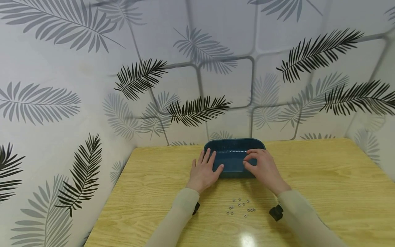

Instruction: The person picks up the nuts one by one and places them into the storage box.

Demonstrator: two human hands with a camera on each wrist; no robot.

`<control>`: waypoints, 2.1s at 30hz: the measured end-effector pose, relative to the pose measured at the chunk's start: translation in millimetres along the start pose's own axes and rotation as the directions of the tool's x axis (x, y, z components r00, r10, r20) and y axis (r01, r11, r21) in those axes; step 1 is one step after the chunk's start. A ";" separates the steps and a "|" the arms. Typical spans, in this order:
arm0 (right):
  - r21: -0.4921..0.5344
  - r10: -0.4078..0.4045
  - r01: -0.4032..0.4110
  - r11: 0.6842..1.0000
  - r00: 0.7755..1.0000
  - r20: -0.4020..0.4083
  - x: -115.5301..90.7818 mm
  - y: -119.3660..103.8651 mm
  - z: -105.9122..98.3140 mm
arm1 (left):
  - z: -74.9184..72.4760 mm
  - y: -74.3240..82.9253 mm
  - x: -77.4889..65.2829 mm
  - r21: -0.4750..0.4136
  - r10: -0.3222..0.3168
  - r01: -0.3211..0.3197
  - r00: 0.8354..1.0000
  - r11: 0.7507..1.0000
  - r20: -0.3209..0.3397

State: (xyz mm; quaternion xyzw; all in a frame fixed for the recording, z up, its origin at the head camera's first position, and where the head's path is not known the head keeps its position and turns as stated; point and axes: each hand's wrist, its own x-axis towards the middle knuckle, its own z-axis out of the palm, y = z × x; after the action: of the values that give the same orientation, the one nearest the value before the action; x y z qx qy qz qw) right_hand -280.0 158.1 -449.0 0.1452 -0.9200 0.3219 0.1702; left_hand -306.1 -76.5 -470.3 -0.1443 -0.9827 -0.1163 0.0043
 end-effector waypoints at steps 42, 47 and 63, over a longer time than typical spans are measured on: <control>-0.188 0.056 -0.035 0.982 0.993 0.107 40.0 4.2 28.5 | 1.4 -1.7 0.8 -0.022 0.006 -0.006 1.000 1.000 -0.017; -0.223 0.090 -0.056 0.973 0.986 0.142 43.3 3.6 29.4 | 1.3 -1.7 0.7 -0.034 0.008 -0.008 1.000 0.999 -0.013; -0.252 0.145 -0.093 0.963 0.969 0.198 43.8 7.0 36.8 | 0.7 -1.0 -1.6 -0.018 0.012 -0.013 1.000 1.000 -0.017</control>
State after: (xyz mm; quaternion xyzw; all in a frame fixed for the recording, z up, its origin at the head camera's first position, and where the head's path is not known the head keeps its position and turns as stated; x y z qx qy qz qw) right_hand -330.2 132.8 -462.1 0.1015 -0.9722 0.2002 0.0663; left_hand -304.8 -77.8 -471.3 -0.1495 -0.9806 -0.1263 0.0121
